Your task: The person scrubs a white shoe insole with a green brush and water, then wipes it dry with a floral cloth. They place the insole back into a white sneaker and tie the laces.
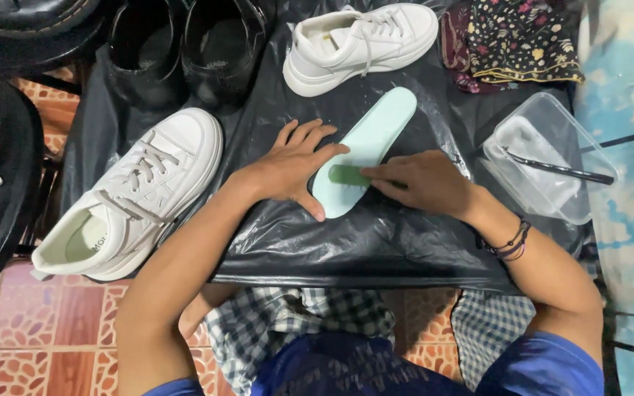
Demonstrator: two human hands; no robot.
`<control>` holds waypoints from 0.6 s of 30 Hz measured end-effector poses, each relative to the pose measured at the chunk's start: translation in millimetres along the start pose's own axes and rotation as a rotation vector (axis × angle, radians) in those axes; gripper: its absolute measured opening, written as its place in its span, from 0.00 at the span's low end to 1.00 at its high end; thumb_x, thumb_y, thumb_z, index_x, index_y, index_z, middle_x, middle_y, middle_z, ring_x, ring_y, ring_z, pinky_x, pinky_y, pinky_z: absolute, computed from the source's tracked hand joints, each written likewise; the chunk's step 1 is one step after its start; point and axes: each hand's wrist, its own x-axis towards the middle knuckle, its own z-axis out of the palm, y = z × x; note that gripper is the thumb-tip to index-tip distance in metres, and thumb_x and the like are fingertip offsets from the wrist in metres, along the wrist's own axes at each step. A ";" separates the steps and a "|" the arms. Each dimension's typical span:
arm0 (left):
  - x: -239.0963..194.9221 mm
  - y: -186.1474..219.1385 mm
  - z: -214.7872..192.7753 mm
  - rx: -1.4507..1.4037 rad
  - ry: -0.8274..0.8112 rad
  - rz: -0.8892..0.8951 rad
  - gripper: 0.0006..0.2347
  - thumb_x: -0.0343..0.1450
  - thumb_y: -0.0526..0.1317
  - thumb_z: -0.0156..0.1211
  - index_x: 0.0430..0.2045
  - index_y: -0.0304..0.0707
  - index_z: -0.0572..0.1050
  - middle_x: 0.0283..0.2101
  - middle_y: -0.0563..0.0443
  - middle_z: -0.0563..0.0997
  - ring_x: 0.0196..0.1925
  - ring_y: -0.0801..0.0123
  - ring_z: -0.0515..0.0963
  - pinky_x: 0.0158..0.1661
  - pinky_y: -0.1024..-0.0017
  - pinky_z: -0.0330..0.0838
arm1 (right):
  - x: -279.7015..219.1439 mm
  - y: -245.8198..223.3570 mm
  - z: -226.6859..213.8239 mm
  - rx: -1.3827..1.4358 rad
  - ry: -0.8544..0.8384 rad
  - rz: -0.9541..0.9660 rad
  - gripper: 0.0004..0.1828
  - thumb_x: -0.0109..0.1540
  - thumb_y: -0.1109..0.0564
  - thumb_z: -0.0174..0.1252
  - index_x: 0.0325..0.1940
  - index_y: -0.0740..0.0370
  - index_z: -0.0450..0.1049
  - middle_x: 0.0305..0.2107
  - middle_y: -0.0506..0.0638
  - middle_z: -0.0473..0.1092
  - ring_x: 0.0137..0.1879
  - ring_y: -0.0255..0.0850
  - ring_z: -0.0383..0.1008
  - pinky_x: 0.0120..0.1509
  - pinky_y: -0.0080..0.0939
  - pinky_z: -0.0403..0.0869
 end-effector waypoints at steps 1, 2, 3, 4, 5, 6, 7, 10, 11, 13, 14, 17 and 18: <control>-1.5 1.2 0.8 0.004 0.002 0.001 0.53 0.48 0.66 0.75 0.68 0.50 0.58 0.70 0.33 0.54 0.75 0.38 0.45 0.69 0.37 0.27 | -0.8 -6.9 -0.3 -0.003 0.003 -0.001 0.16 0.70 0.46 0.51 0.59 0.41 0.79 0.19 0.45 0.72 0.23 0.46 0.75 0.30 0.43 0.71; -1.4 1.8 0.0 -0.004 -0.002 -0.002 0.53 0.48 0.67 0.74 0.68 0.51 0.58 0.70 0.33 0.54 0.76 0.38 0.45 0.69 0.37 0.27 | -0.7 -12.4 -1.7 0.065 -0.018 -0.009 0.15 0.69 0.45 0.52 0.56 0.43 0.80 0.19 0.47 0.72 0.24 0.47 0.76 0.29 0.44 0.71; -1.3 2.2 -0.8 -0.011 -0.006 -0.005 0.53 0.47 0.67 0.74 0.68 0.51 0.58 0.70 0.33 0.54 0.76 0.38 0.44 0.69 0.37 0.27 | -0.5 -17.9 -2.9 0.133 -0.039 -0.017 0.15 0.68 0.45 0.52 0.53 0.45 0.81 0.19 0.48 0.72 0.24 0.48 0.77 0.27 0.45 0.71; -0.8 1.9 -1.1 -0.010 -0.003 -0.007 0.53 0.47 0.67 0.74 0.68 0.51 0.58 0.70 0.33 0.54 0.76 0.38 0.44 0.69 0.37 0.27 | -1.3 -18.0 -1.5 0.131 -0.040 -0.022 0.15 0.68 0.45 0.52 0.53 0.45 0.81 0.19 0.48 0.72 0.24 0.48 0.77 0.27 0.45 0.71; -0.1 1.1 -1.0 -0.007 -0.001 -0.010 0.53 0.48 0.67 0.74 0.68 0.51 0.58 0.71 0.34 0.54 0.76 0.39 0.44 0.69 0.38 0.27 | -2.1 -17.8 0.4 0.083 -0.036 -0.029 0.15 0.69 0.44 0.52 0.55 0.42 0.80 0.19 0.47 0.72 0.24 0.47 0.77 0.28 0.44 0.71; -0.3 0.6 1.0 -0.006 -0.006 -0.011 0.52 0.48 0.67 0.74 0.68 0.51 0.58 0.71 0.34 0.54 0.76 0.40 0.44 0.70 0.38 0.27 | -4.6 -19.5 4.0 0.039 -0.033 -0.031 0.16 0.69 0.43 0.51 0.56 0.39 0.79 0.19 0.46 0.72 0.24 0.46 0.76 0.28 0.44 0.72; -1.2 0.4 1.4 -0.009 -0.009 -0.013 0.52 0.48 0.67 0.74 0.68 0.51 0.58 0.71 0.34 0.54 0.76 0.40 0.44 0.70 0.38 0.27 | -3.4 -13.4 5.2 0.043 -0.035 -0.030 0.16 0.69 0.43 0.51 0.56 0.39 0.79 0.19 0.46 0.72 0.24 0.46 0.76 0.28 0.44 0.72; 0.0 1.6 0.5 0.010 0.003 0.001 0.53 0.47 0.68 0.74 0.68 0.50 0.58 0.70 0.33 0.54 0.76 0.38 0.45 0.69 0.38 0.27 | -4.4 -9.2 6.3 -0.127 0.026 0.022 0.16 0.70 0.45 0.52 0.58 0.40 0.79 0.20 0.44 0.71 0.25 0.44 0.76 0.31 0.42 0.72; 0.0 2.4 -0.7 0.008 0.002 0.002 0.53 0.47 0.66 0.76 0.68 0.50 0.58 0.70 0.33 0.54 0.76 0.38 0.45 0.69 0.37 0.27 | -6.4 -18.7 7.2 -0.012 0.021 -0.024 0.16 0.70 0.45 0.51 0.58 0.40 0.79 0.19 0.43 0.70 0.23 0.44 0.75 0.29 0.42 0.70; -0.8 2.6 0.8 -0.007 0.001 -0.007 0.53 0.47 0.64 0.78 0.68 0.49 0.58 0.70 0.32 0.54 0.75 0.37 0.45 0.69 0.37 0.28 | -10.2 -19.9 7.5 0.113 0.004 -0.075 0.16 0.69 0.45 0.50 0.58 0.39 0.79 0.19 0.42 0.69 0.22 0.44 0.74 0.26 0.41 0.69; -0.8 1.3 1.8 0.003 0.001 -0.002 0.53 0.47 0.64 0.78 0.68 0.49 0.58 0.70 0.32 0.54 0.75 0.37 0.45 0.69 0.37 0.28 | -11.8 -12.5 7.4 0.029 -0.016 -0.059 0.17 0.69 0.43 0.48 0.59 0.35 0.78 0.19 0.41 0.68 0.22 0.41 0.73 0.26 0.41 0.70; -0.2 -1.4 4.0 0.018 0.004 0.005 0.53 0.47 0.64 0.77 0.68 0.47 0.59 0.70 0.32 0.55 0.75 0.38 0.45 0.69 0.38 0.28 | -13.8 7.2 15.1 -0.126 0.003 -0.003 0.18 0.70 0.41 0.46 0.61 0.33 0.76 0.20 0.40 0.66 0.22 0.41 0.72 0.27 0.42 0.70; 0.6 -1.2 5.0 0.018 0.013 0.003 0.54 0.46 0.65 0.77 0.68 0.46 0.59 0.70 0.32 0.55 0.75 0.38 0.45 0.69 0.38 0.28 | -13.8 14.4 16.8 -0.200 0.037 0.031 0.19 0.71 0.41 0.46 0.63 0.35 0.75 0.20 0.41 0.65 0.23 0.42 0.72 0.28 0.42 0.69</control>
